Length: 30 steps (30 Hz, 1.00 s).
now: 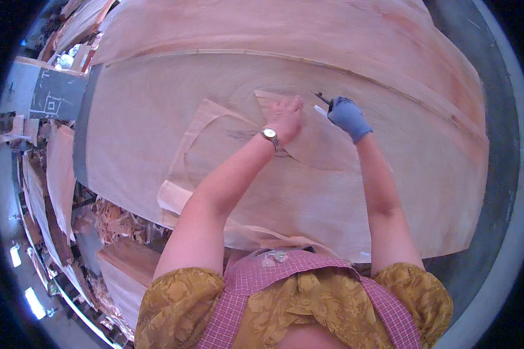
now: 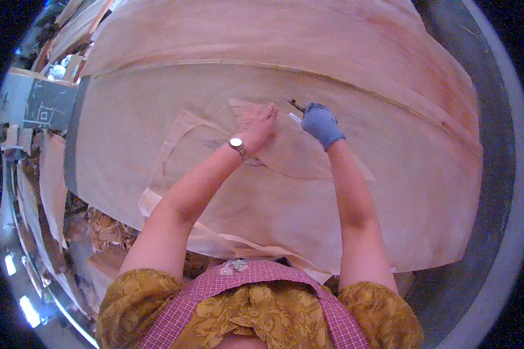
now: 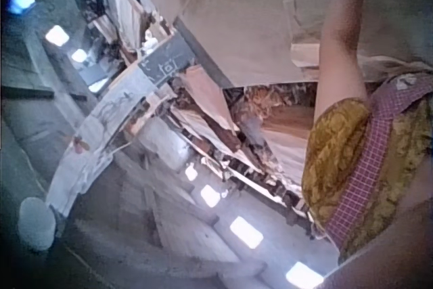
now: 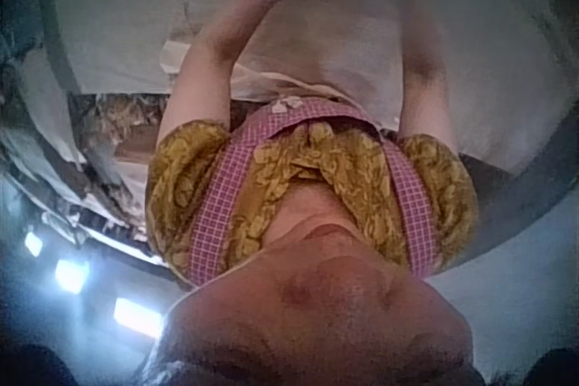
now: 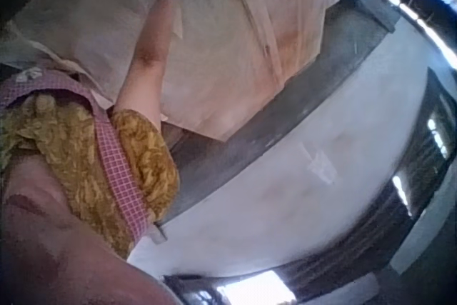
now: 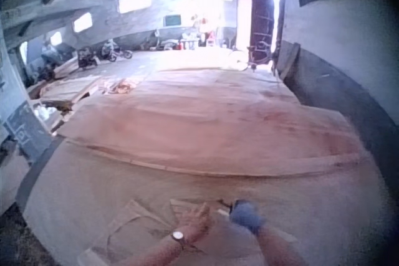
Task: The person applies adhesive and patches wood veneer sheets by hand, using a small tool to cut and smooth the patches over surface defects.
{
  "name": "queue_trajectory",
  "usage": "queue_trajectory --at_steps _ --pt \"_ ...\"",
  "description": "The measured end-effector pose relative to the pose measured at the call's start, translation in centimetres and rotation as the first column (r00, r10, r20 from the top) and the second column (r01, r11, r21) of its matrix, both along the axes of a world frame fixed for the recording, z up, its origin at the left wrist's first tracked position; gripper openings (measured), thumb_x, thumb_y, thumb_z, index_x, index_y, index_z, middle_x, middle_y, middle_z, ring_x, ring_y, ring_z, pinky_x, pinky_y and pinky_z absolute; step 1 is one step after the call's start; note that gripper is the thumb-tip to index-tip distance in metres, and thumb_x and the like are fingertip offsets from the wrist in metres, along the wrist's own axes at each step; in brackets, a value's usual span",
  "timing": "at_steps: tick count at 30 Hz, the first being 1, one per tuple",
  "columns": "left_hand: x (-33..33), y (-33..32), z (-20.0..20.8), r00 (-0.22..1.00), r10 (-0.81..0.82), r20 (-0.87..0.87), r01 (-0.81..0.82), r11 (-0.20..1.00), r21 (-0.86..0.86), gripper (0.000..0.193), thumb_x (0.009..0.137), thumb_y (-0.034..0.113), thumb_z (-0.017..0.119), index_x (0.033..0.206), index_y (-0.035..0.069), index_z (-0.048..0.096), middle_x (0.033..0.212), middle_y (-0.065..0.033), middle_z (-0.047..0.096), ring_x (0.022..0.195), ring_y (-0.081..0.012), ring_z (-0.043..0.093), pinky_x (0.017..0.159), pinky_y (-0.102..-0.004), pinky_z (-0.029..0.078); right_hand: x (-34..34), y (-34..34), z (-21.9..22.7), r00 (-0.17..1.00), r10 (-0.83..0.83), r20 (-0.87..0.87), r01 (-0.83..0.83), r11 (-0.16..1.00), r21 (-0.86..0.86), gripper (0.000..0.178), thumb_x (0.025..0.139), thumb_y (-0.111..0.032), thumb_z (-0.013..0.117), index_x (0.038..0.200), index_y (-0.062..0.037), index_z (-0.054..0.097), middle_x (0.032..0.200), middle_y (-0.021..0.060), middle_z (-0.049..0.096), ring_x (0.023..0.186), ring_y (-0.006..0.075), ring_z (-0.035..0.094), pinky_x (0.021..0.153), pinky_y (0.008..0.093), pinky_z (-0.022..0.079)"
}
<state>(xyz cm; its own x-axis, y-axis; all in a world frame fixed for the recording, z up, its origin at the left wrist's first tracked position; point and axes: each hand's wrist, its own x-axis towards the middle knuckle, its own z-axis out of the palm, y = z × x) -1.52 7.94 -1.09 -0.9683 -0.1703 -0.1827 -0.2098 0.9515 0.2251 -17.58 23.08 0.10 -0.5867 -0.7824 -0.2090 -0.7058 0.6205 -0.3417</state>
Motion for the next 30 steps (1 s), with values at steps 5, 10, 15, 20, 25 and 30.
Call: queue_trajectory --at_steps 5,10,15,20,25,30 --pt "-0.4 -0.3 1.4 0.999 0.034 0.036 -0.037 0.997 0.072 0.069 0.084 0.028 0.061 0.145 0.009 0.033 0.15 -0.0151 0.034 0.13 -0.0386 0.04 0.105 -0.0555 0.032 0.8 10.8 5.1 0.592 -0.329 0.736 0.616 0.773 -0.15 0.026 0.087 -0.029 0.063 0.099 -0.0068 0.06 0.081 0.0092 0.068 0.062 0.0126 0.059 0.05 0.0281 0.043" --pt "-0.9 4.0 2.6 0.959 -0.045 -0.278 -0.003 0.985 -0.17 0.067 0.08 0.021 0.064 0.141 0.009 0.039 0.147 -0.0113 0.04 0.125 -0.0359 0.046 0.101 -0.0488 0.038 3.2 15.4 2.6 0.386 -0.285 0.877 0.774 0.617 -0.14 0.021 0.091 -0.024 0.061 0.104 -0.0076 0.06 0.078 0.0039 0.065 0.054 0.0062 0.05 0.045 0.0211 0.036" --pt "-2.7 11.1 1.1 0.874 -0.299 -0.383 0.325 0.946 0.005 0.066 0.076 0.021 0.064 0.138 0.008 0.045 0.147 -0.0089 0.041 0.124 -0.0309 0.045 0.102 -0.0459 0.036 3.9 15.8 0.9 0.27 -0.394 0.878 0.847 0.531 -0.021 0.019 0.088 -0.021 0.064 0.098 -0.0053 0.064 0.076 0.0052 0.068 0.054 0.0098 0.056 0.045 0.023 0.042" --pt "-4.2 14.1 -0.2 0.842 -0.354 -0.406 0.392 0.92 0.01 0.058 0.078 0.024 0.061 0.131 0.005 0.051 0.144 -0.0073 0.044 0.125 -0.0286 0.043 0.101 -0.0436 0.036 4.0 16.8 0.4 0.275 -0.289 0.917 0.851 0.518 -0.092 0.019 0.085 -0.023 0.066 0.091 -0.0051 0.066 0.072 0.0019 0.066 0.056 0.0096 0.058 0.048 0.0232 0.044" --pt "-5.1 14.2 -0.3 0.866 -0.401 -0.298 0.42 0.908 -0.001 0.054 0.08 0.024 0.059 0.13 0.006 0.053 0.143 -0.0073 0.044 0.124 -0.0282 0.043 0.1 -0.0458 0.035 2.8 16.6 -2.7 0.437 -0.33 0.837 0.785 0.594 -0.175 0.022 0.079 -0.026 0.071 0.072 -0.0054 0.067 0.062 0.0015 0.062 0.052 0.011 0.056 0.047 0.0293 0.043" --pt "-5.0 14.3 -0.5 0.793 -0.479 -0.377 0.466 0.875 -0.132 0.043 0.082 0.017 0.056 0.123 0.001 0.056 0.136 -0.0118 0.049 0.117 -0.0302 0.047 0.096 -0.0473 0.038 0.3 16.5 -3.1 0.735 -0.461 0.498 0.621 0.751 -0.222 0.026 0.079 -0.029 0.074 0.082 -0.0051 0.066 0.067 0.0034 0.064 0.053 0.0103 0.055 0.046 0.0236 0.04"
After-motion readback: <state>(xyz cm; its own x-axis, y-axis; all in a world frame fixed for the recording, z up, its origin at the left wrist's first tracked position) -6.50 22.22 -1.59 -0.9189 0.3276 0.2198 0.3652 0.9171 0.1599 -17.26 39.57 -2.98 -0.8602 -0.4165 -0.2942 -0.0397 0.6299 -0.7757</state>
